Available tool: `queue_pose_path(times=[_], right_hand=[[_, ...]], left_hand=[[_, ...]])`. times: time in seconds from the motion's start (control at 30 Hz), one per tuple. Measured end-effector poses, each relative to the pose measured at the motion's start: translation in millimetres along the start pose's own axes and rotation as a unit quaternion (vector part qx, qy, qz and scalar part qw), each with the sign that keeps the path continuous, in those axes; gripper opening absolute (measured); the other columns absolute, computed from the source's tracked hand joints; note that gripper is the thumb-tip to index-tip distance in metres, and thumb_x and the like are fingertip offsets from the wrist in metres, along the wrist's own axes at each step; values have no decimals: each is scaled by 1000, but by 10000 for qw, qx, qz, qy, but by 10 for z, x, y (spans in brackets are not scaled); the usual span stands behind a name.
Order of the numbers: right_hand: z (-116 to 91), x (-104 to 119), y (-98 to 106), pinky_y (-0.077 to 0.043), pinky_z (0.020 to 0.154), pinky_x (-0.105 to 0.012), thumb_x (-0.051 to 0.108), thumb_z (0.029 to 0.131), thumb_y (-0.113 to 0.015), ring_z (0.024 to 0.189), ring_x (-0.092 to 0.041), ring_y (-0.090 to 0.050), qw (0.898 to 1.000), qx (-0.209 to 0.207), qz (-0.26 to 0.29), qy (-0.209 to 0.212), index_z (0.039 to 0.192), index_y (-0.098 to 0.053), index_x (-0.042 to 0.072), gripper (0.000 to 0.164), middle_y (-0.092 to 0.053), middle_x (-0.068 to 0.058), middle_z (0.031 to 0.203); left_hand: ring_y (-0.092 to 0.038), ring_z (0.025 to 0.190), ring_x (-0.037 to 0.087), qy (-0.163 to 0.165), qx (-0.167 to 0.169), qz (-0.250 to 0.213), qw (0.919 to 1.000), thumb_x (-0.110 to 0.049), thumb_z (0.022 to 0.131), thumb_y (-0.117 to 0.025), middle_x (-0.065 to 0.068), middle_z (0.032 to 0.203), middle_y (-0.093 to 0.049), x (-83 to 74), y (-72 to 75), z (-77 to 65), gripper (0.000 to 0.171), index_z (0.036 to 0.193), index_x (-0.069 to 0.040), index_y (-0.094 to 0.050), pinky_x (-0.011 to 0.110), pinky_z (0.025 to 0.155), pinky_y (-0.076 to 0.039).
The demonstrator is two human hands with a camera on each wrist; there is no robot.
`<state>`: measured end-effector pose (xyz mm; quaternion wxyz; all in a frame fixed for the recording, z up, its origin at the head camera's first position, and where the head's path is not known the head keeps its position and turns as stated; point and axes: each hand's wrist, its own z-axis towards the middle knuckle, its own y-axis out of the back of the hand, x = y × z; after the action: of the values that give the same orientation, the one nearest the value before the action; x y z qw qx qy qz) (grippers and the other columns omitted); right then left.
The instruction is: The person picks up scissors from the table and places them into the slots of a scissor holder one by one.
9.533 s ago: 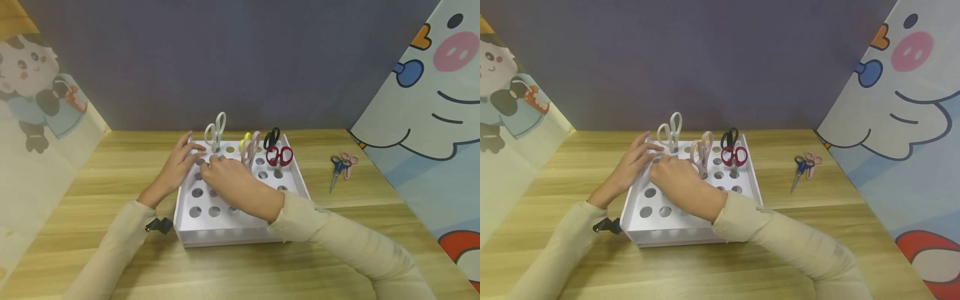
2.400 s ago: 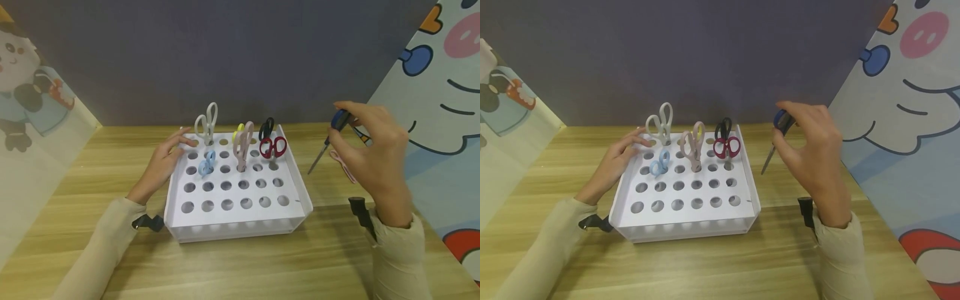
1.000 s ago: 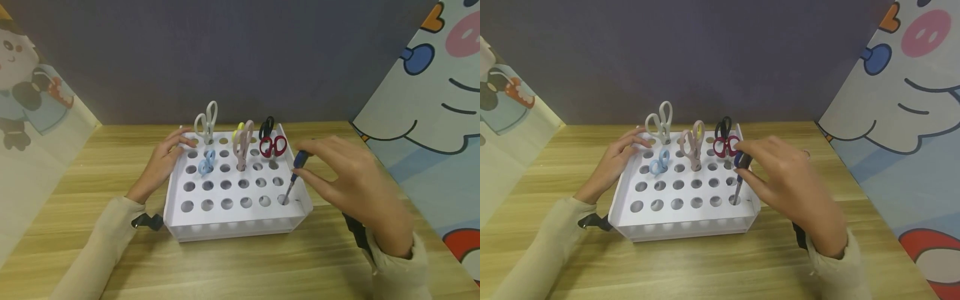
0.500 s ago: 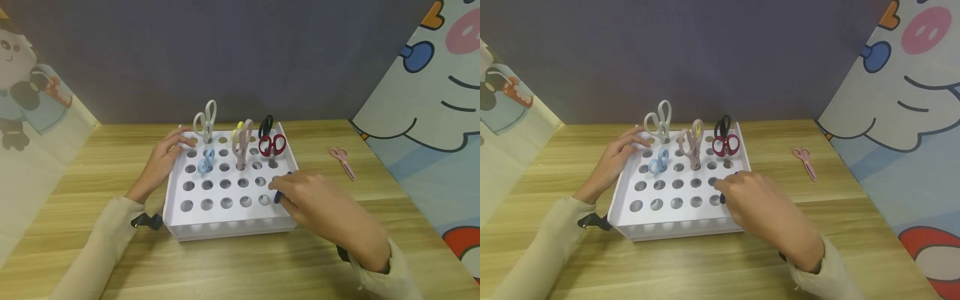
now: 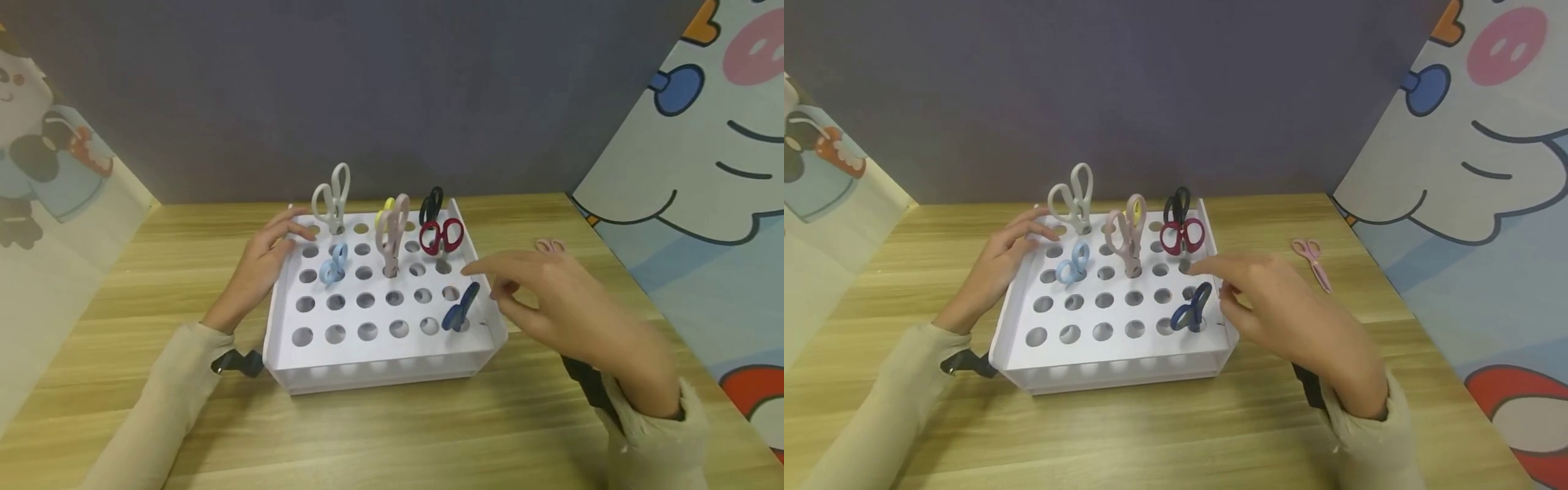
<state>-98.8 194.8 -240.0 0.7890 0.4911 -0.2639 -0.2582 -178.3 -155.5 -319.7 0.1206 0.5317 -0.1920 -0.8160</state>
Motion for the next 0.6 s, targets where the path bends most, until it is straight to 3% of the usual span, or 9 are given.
queue_pose_path(times=[0.27, 0.6], right_hand=[[44, -265, 62, -49, 59, -29, 3, 79, -61, 70, -6, -61, 9961, -255, -238, -806, 110, -63, 13, 32, -66, 0, 99], [102, -837, -97, -51, 66, -40, 10, 86, -55, 77, -25, -63, 9863, -396, -19, -1598, 110, -62, 8, 25, -63, -10, 100]], left_hand=[[-22, 133, 28, 1, -24, -72, 10000, 6, 86, -39, 10, 134, -43, 10, 7, -13, 24, 93, 5, -62, 49, 108, -12], [-22, 133, 28, 19, -17, -82, 10000, 6, 86, -39, 9, 134, -43, -8, -6, -5, 24, 93, 5, -62, 49, 107, -13]])
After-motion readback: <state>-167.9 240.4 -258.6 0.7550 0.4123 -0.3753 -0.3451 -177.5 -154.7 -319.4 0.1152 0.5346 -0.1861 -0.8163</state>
